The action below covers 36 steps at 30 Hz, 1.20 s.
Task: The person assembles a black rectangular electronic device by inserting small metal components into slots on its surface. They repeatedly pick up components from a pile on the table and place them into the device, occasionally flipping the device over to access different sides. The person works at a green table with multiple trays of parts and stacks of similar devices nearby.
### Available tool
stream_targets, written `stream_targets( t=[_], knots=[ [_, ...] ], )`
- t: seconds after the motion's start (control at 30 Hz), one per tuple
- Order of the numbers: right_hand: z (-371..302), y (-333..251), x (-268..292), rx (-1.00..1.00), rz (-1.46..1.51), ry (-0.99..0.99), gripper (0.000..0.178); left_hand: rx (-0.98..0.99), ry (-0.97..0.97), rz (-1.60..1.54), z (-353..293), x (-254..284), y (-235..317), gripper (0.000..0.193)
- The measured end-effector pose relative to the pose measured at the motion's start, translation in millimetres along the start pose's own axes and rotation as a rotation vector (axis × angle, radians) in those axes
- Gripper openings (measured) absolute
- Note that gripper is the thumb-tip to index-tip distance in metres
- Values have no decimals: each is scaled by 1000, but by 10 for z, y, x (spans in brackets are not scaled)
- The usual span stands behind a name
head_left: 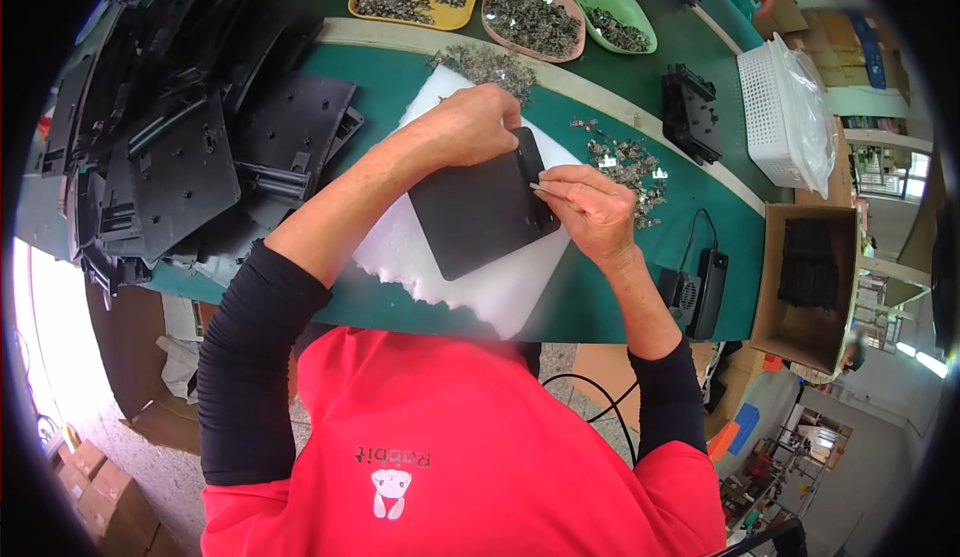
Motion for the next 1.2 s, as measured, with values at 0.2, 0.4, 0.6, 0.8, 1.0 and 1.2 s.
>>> stream_targets(
  t=[0.2, 0.4, 0.6, 0.8, 1.0, 1.2],
  knots=[
    [6, 32, -22, 66, -10, -76, 16, -16, 14, 32, 46, -41, -23, 31],
    [95, 9, 21, 221, -75, -239, 18, 39, -15, 20, 23, -29, 16, 29],
    [162, -37, 23, 263, -192, -383, 15, 52, 6, 37, 29, -46, 3, 27],
    [162, -17, 82, 7, -47, -265, 16, 62, 24, 96, 17, -49, 14, 27],
    [-99, 57, 191, -537, 145, -26, 20, 51, 38, 20, -155, -24, 126, 33],
    [-157, -426, 58, -400, -93, -191, 27, 39, 205, 9, -516, -6, 19, 34]
  ],
)
Point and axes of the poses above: each hand's wrist, its own z-axis towards the middle knuckle, its own x-axis out of the back of the hand, y = z × x, the point moved 5 cm from there along z, towards the middle knuckle, and after that the axes turned 9 degrees about z, right-handed, at the moved point
